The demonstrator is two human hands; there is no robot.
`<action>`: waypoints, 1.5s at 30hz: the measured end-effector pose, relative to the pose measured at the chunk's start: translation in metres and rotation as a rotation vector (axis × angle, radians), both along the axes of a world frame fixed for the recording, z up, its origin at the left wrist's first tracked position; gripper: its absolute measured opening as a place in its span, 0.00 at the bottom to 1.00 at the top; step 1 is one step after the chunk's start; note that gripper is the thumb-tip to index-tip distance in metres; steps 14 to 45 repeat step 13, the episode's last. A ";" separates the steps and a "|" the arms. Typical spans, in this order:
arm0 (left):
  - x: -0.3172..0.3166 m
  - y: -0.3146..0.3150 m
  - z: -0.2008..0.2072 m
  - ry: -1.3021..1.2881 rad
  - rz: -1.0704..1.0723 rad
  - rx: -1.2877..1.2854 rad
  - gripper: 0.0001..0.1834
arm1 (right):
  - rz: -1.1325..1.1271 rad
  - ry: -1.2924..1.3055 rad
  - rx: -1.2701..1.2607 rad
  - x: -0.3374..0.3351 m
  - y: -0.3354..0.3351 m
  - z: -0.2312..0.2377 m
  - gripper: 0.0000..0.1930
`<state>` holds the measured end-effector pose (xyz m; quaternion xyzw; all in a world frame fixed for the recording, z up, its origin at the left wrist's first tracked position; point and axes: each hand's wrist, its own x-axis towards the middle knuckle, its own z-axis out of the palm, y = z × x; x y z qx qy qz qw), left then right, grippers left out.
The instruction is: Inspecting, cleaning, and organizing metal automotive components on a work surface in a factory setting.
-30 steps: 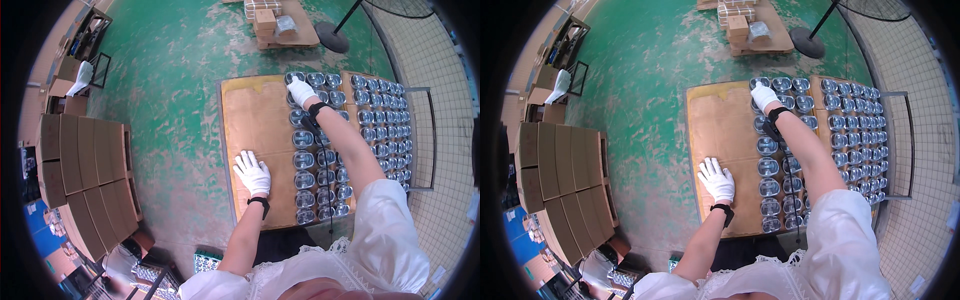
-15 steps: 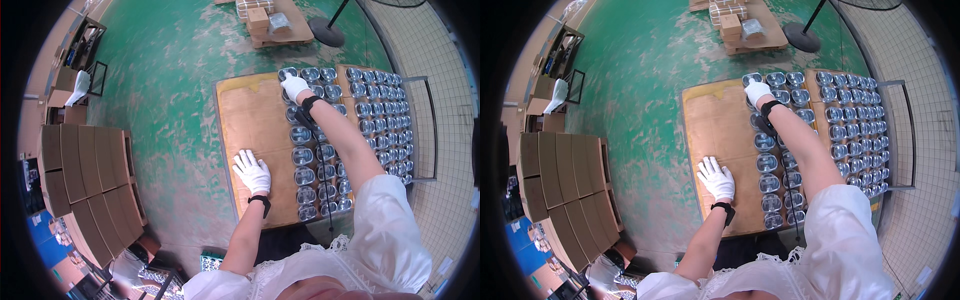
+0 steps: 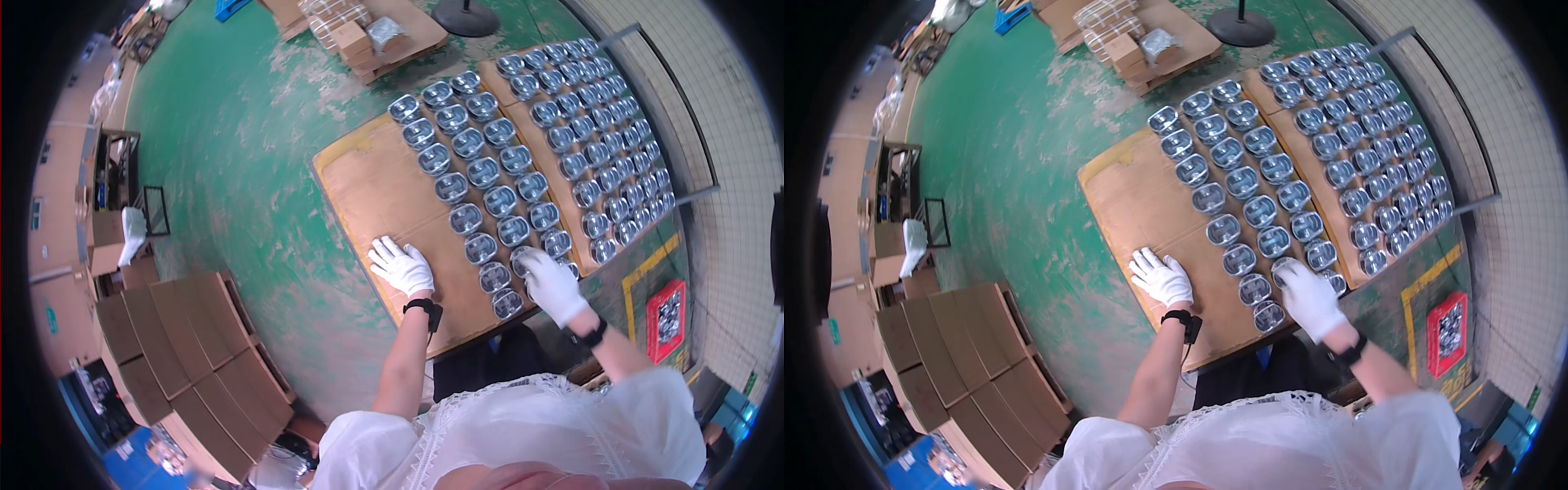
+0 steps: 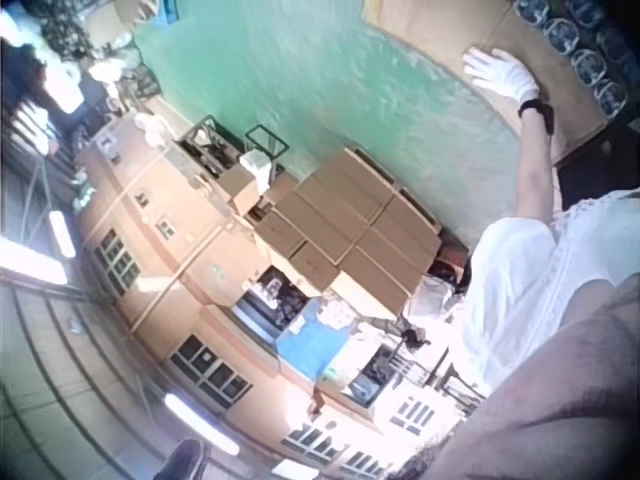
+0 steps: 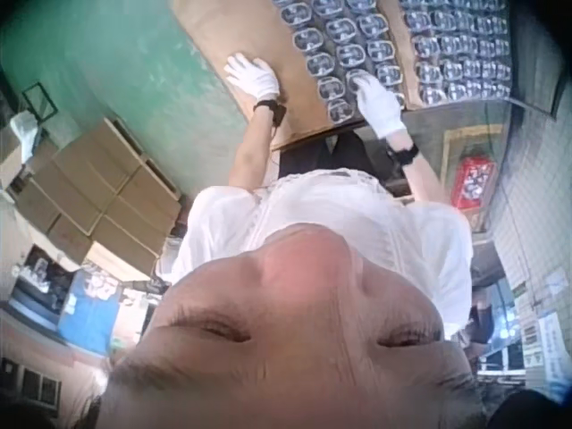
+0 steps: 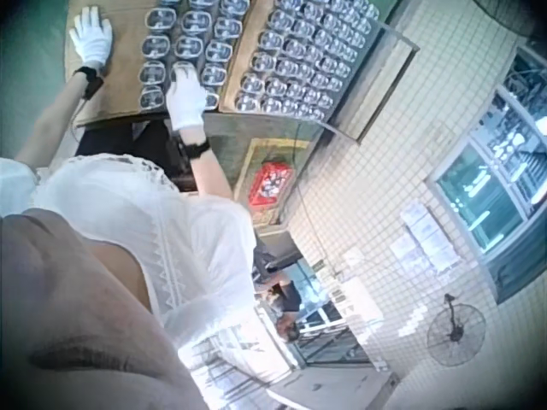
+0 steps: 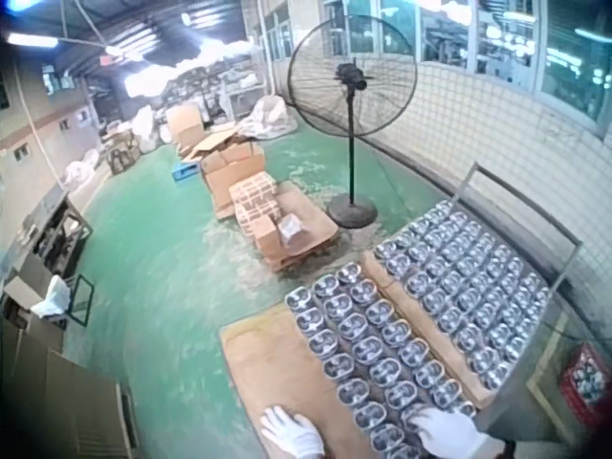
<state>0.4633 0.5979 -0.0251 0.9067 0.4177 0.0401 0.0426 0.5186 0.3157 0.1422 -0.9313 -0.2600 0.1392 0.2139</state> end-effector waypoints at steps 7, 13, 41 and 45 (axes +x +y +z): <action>0.084 0.052 0.028 -0.580 -0.311 -0.226 0.30 | -0.648 0.228 -0.310 -0.195 -0.184 0.009 0.16; 0.247 0.032 0.080 -0.333 -1.003 -0.228 0.26 | -0.942 0.437 -0.401 -0.271 -0.201 -0.005 0.17; 0.247 0.032 0.080 -0.333 -1.003 -0.228 0.26 | -0.942 0.437 -0.401 -0.271 -0.201 -0.005 0.17; 0.247 0.032 0.080 -0.333 -1.003 -0.228 0.26 | -0.942 0.437 -0.401 -0.271 -0.201 -0.005 0.17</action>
